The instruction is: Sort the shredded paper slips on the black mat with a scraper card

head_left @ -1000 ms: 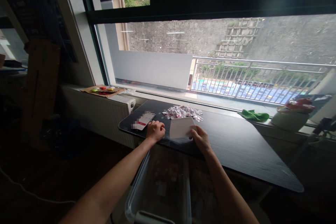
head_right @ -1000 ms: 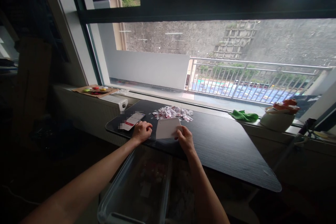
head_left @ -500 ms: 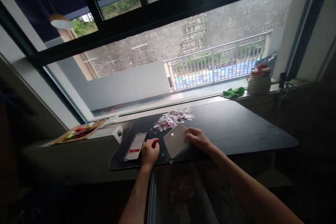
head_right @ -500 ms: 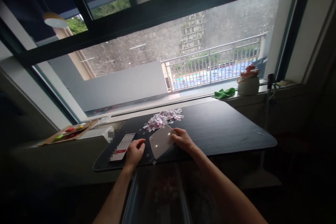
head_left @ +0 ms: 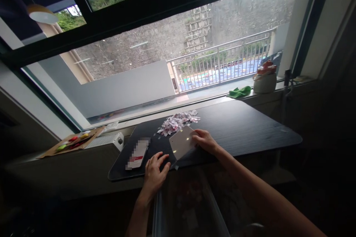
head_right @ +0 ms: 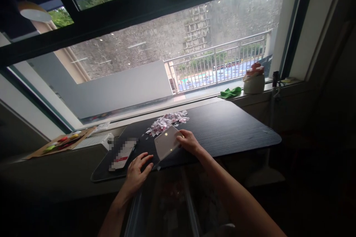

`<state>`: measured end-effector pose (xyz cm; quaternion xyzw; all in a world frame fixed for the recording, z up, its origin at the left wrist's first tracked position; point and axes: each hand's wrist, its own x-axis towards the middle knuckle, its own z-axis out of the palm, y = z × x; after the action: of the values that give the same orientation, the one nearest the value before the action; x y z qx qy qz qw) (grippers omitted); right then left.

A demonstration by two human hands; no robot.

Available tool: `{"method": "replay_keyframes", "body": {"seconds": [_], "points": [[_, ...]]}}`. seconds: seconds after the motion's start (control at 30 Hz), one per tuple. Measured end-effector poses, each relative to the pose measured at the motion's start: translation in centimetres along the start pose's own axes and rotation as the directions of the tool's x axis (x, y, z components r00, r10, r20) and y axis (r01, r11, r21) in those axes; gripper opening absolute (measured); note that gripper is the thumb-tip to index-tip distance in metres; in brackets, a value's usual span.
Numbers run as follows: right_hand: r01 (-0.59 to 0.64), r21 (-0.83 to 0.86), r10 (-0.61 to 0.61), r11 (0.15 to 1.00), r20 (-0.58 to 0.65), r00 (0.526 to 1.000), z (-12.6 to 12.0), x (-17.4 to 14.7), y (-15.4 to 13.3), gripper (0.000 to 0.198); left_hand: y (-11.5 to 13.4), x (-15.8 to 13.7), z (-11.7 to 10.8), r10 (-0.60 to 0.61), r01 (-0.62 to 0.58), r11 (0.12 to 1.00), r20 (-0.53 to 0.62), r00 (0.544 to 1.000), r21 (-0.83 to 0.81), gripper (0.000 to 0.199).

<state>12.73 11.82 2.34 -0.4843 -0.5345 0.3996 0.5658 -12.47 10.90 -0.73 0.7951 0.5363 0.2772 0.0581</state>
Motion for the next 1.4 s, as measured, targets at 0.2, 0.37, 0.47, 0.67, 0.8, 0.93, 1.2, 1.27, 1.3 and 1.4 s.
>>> {"method": "replay_keyframes", "body": {"seconds": [0.2, 0.37, 0.47, 0.67, 0.8, 0.93, 1.2, 1.27, 1.3, 1.4], "points": [[-0.002, -0.020, 0.002, 1.000, -0.014, 1.000, 0.0, 0.1, 0.1, 0.017, 0.7, -2.3, -0.7, 0.043, -0.039, 0.997, 0.069, 0.997, -0.059, 0.032], [0.013, 0.042, -0.008, 0.999, -0.096, 0.995, 0.0, 0.4, 0.6, 0.016, 1.5, -3.8, -0.7, 0.110, -0.107, 0.994, 0.126, 0.986, -0.033, 0.039], [0.008, 0.071, 0.004, 0.997, -0.175, 0.985, -0.1, 0.5, 0.5, 0.015, 1.7, -4.2, -0.6, 0.149, -0.152, 0.988, 0.141, 0.979, 0.006, 0.039], [-0.003, 0.080, 0.026, 0.997, -0.290, 0.957, -0.3, 0.7, 0.6, 0.018, 2.7, -4.2, -1.5, 0.164, -0.155, 0.984, 0.100, 0.981, -0.091, 0.030], [0.011, 0.115, 0.031, 0.993, -0.356, 0.934, -0.3, 1.1, 1.1, 0.021, 3.5, -2.0, -2.6, 0.181, -0.144, 0.956, 0.128, 0.975, -0.255, 0.026], [0.024, 0.152, 0.040, 0.988, -0.405, 0.913, -0.3, 1.3, 1.4, 0.025, 3.3, 2.5, -2.1, 0.081, -0.069, 0.943, 0.024, 0.996, -0.326, 0.024], [0.044, 0.129, 0.014, 0.991, -0.415, 0.910, -0.7, 1.8, 2.4, 0.032, 2.1, 5.5, 1.5, 0.011, -0.009, 0.998, -0.032, 0.999, 0.069, 0.023], [0.040, 0.118, 0.012, 0.992, -0.405, 0.914, -0.8, 1.8, 2.4, 0.033, 2.5, 5.2, 1.5, 0.007, -0.005, 0.994, -0.016, 1.000, 0.109, 0.023], [0.037, 0.119, 0.014, 0.992, -0.405, 0.914, -0.8, 1.8, 2.4, 0.033, 2.6, 5.1, 1.4, 0.006, -0.005, 0.992, -0.008, 1.000, 0.124, 0.024], [0.033, 0.154, 0.032, 0.988, -0.404, 0.914, -0.7, 1.8, 2.2, 0.034, 3.0, 5.1, 1.3, -0.004, 0.003, 0.988, 0.007, 1.000, 0.155, 0.024]]}}
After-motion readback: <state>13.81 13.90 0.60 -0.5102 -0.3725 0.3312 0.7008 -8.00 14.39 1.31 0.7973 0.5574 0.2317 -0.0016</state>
